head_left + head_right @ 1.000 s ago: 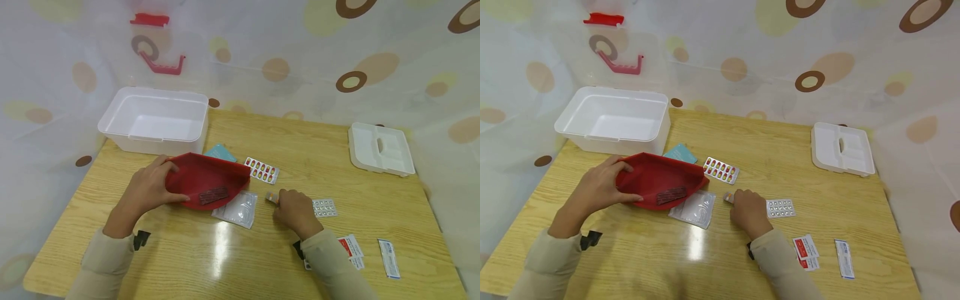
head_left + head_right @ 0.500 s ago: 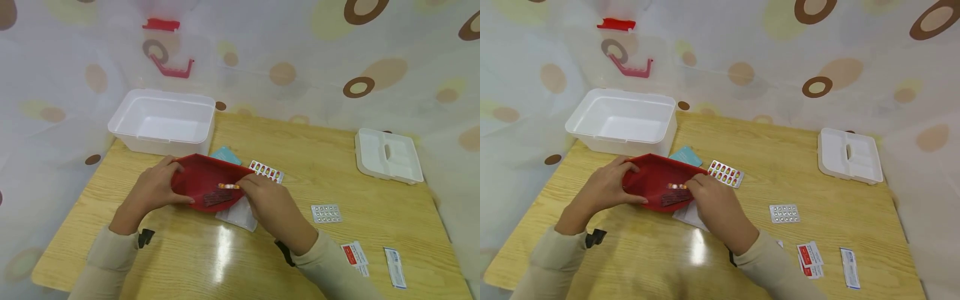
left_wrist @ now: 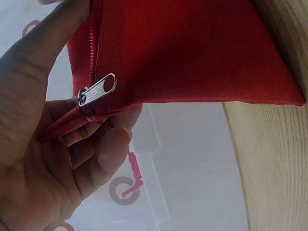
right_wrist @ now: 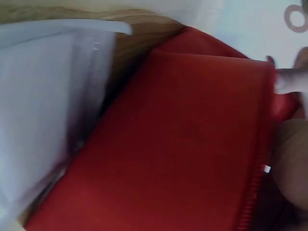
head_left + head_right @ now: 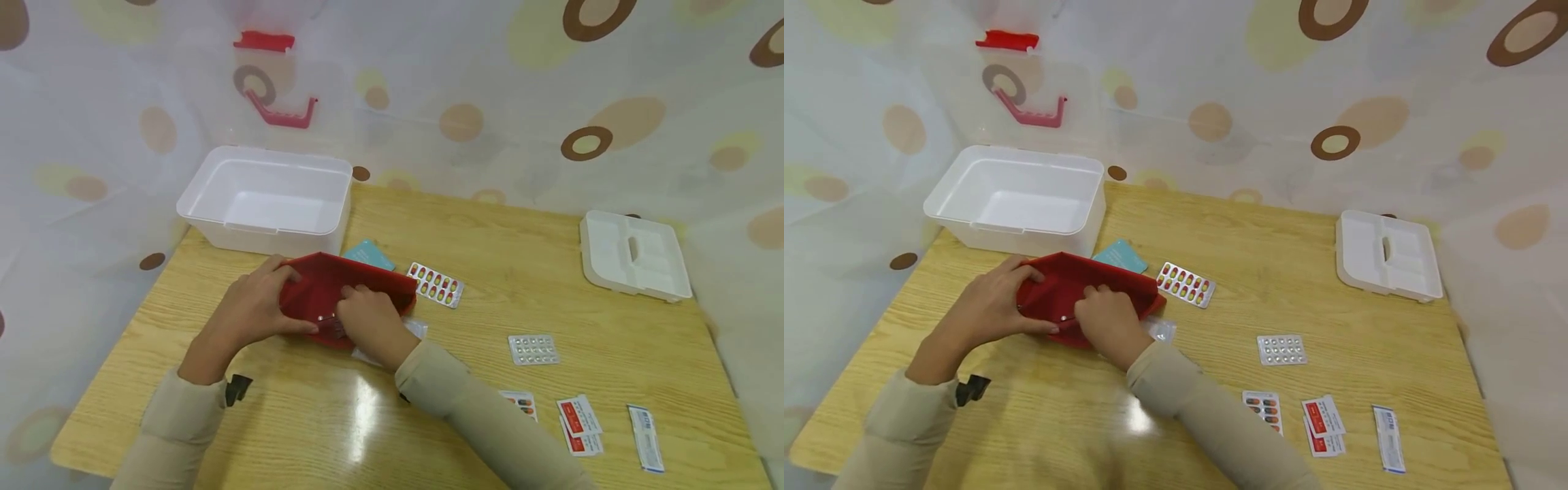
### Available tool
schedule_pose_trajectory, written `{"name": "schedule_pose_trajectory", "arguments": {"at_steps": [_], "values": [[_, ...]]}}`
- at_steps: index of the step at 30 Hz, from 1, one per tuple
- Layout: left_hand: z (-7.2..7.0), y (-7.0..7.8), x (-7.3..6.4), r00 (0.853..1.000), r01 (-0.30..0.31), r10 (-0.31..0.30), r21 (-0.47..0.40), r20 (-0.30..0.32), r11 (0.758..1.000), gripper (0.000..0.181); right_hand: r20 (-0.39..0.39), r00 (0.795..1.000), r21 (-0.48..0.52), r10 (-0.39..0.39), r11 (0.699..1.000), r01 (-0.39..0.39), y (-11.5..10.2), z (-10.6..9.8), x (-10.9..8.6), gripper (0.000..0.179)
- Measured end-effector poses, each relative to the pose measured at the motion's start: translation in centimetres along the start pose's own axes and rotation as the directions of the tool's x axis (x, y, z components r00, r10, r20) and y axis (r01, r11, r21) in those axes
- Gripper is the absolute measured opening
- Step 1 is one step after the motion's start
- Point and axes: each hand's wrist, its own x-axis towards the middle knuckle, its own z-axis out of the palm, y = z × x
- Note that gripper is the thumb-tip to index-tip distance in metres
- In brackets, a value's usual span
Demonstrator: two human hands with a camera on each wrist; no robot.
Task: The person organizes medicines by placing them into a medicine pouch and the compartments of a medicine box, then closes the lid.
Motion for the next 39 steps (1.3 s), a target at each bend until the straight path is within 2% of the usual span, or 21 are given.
{"name": "schedule_pose_trajectory", "arguments": {"at_steps": [3,10,16,18,20,23,25,26,28,30,33,36,39], "values": [[0.0,0.1,0.1,1.000,-0.010,0.010,-0.004,-0.011,1.000,0.073,0.040,0.999,-0.004,0.038,0.999,-0.038,0.2,0.6,0.4,0.014],[0.0,0.2,0.3,1.000,-0.018,0.018,-0.009,-0.015,1.000,0.074,0.103,0.992,0.017,0.069,0.997,-0.071,0.9,1.1,0.8,0.009],[0.2,0.3,0.6,1.000,-0.022,0.022,-0.016,-0.010,1.000,0.074,0.123,0.990,0.063,0.076,0.994,-0.084,1.3,1.2,0.5,0.011],[0.2,0.3,0.6,1.000,-0.021,0.021,-0.018,-0.007,1.000,0.074,0.079,0.995,0.089,0.060,0.994,-0.066,1.4,0.6,-0.2,0.010],[0.2,0.3,0.6,1.000,-0.017,0.017,-0.018,-0.002,1.000,0.074,-0.004,0.999,0.139,0.033,0.990,-0.032,1.7,-0.6,-1.4,0.007],[0.2,0.3,0.6,1.000,-0.008,0.008,-0.017,0.006,1.000,0.074,-0.120,0.993,0.244,-0.001,0.969,0.030,2.4,-2.6,-4.2,0.010],[0.1,0.3,0.6,1.000,-0.006,0.006,-0.019,0.010,1.000,0.075,-0.131,0.991,0.317,0.008,0.948,0.035,3.2,-3.4,-6.3,0.012],[0.1,0.2,0.6,1.000,-0.005,0.005,-0.021,0.012,1.000,0.075,-0.111,0.993,0.347,0.031,0.938,0.009,3.7,-3.4,-7.2,0.013],[-0.1,0.2,0.6,1.000,0.000,0.001,-0.025,0.014,1.000,0.075,-0.030,0.992,0.380,0.121,0.919,-0.100,4.8,-2.6,-8.3,0.013],[-0.2,0.1,0.6,1.000,0.006,-0.006,-0.026,0.014,1.000,0.075,0.035,0.975,0.385,0.221,0.897,-0.217,6.1,-1.0,-8.7,0.015],[-0.3,0.0,0.6,1.000,0.019,-0.019,-0.027,0.022,0.999,0.074,0.128,0.937,0.393,0.326,0.851,-0.349,7.3,2.0,-7.9,0.035],[-0.3,-0.1,0.5,0.999,0.030,-0.030,-0.028,0.034,0.999,0.074,0.178,0.924,0.419,0.339,0.824,-0.383,7.2,4.5,-6.9,0.061],[-0.1,-0.1,0.5,0.999,0.032,-0.031,-0.032,0.038,0.999,0.074,0.193,0.915,0.399,0.354,0.824,-0.403,6.5,5.9,-6.2,0.074]]}}
